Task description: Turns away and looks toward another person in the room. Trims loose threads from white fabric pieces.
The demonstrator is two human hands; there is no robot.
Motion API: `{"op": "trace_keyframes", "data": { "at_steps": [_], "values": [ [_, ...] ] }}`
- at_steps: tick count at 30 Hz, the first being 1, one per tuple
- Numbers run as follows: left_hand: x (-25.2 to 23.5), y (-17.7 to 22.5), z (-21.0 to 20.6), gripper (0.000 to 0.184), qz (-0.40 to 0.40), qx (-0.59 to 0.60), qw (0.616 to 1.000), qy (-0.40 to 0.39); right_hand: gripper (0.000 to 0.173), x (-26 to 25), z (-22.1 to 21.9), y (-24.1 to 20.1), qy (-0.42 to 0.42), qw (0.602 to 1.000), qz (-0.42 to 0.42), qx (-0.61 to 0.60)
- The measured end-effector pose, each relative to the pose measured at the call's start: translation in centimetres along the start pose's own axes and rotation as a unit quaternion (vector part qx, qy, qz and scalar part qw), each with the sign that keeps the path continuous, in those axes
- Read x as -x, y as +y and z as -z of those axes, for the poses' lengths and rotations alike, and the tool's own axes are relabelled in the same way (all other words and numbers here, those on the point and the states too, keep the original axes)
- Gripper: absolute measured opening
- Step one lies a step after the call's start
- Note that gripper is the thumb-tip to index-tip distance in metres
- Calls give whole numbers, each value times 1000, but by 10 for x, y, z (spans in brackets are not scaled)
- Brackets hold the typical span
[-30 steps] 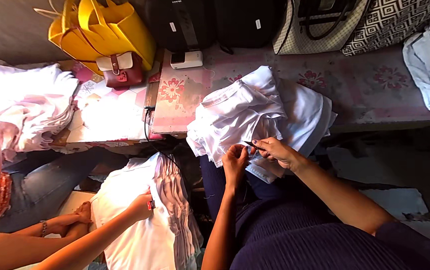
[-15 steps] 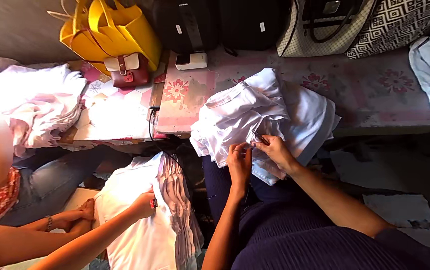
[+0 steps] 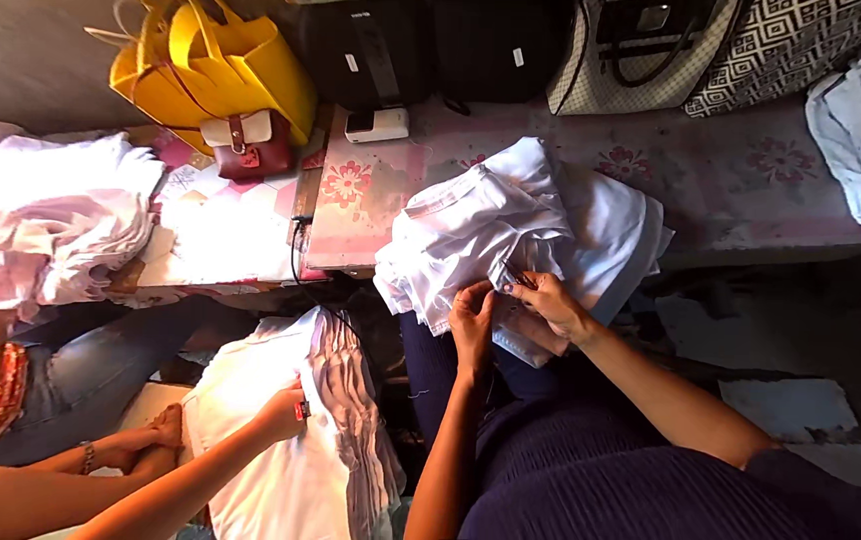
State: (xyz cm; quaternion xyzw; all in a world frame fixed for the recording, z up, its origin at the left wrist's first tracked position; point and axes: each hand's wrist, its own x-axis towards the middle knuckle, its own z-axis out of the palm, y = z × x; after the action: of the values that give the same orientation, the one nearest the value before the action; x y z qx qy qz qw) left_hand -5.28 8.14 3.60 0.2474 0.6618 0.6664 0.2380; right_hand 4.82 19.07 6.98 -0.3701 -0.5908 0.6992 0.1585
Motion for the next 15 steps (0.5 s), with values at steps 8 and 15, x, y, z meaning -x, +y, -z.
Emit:
{"op": "trace_keyframes", "data": {
  "at_steps": [8, 15],
  "values": [
    [-5, 0, -3, 6, 52, 101, 993, 14, 9, -4, 1, 7, -5, 999, -13, -33],
    [7, 17, 18, 16, 98, 167, 979, -55, 16, -6, 6, 5, -27, 996, -51, -74]
  ]
}}
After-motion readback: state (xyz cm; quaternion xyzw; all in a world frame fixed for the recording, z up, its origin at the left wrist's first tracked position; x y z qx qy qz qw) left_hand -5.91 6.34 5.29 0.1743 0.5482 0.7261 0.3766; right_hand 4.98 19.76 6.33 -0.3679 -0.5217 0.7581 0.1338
